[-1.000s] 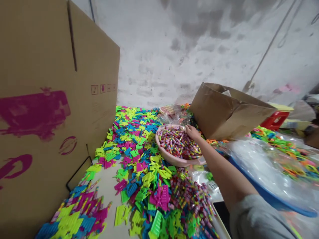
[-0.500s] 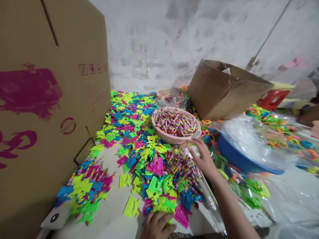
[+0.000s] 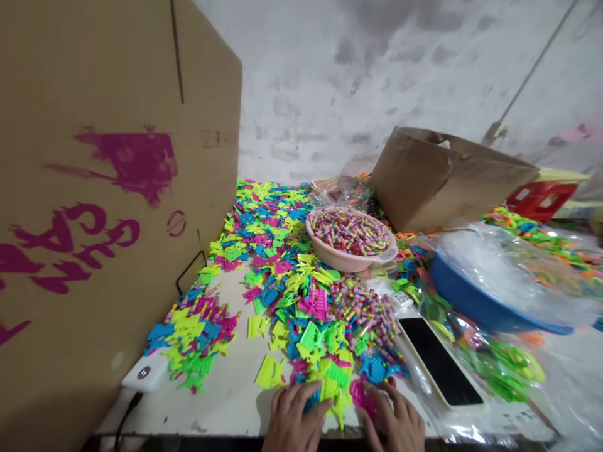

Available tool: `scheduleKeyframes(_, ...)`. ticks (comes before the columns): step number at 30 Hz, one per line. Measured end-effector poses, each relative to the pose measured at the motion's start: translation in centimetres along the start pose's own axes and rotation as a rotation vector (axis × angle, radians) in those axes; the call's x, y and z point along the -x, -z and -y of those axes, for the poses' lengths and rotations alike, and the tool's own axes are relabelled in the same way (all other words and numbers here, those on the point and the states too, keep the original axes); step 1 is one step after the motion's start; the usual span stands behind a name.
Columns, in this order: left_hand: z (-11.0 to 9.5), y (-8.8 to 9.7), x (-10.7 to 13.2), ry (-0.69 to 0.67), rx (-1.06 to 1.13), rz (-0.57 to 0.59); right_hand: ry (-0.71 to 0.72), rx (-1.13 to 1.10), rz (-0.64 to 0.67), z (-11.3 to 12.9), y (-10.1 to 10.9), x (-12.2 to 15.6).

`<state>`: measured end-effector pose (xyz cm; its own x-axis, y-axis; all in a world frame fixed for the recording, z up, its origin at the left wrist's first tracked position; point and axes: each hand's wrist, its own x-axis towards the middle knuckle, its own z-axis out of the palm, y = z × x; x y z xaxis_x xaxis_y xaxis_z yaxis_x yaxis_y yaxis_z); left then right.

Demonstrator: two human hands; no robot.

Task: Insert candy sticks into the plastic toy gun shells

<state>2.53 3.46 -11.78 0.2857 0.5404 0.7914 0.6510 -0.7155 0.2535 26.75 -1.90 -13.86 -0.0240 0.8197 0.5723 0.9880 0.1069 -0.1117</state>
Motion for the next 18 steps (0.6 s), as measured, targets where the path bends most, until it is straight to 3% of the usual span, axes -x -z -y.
scheduleKeyframes(7,-0.1,4.0,0.5,0.132,-0.014,0.171,-0.126,-0.123,-0.021,2.9,2.1,-2.4)
scheduleKeyframes(9,0.5,4.8,0.4,0.162,-0.014,0.213,-0.093,-0.235,-0.021,3.7,3.8,-4.0)
scheduleKeyframes(11,2.0,5.4,-0.7,0.221,-0.031,0.217,0.014,-0.362,0.004,5.3,6.8,-6.7)
scheduleKeyframes(14,5.8,6.1,-5.6,0.350,-0.098,0.224,0.346,-0.434,0.075,9.2,13.3,-11.9)
scheduleKeyframes(16,8.6,6.0,-10.8,0.456,-0.187,0.338,0.594,-0.415,0.076,11.9,17.4,-14.6)
scheduleKeyframes(18,11.3,5.1,-16.4,0.475,-0.222,0.388,0.753,-0.394,0.106,13.6,20.2,-15.8)
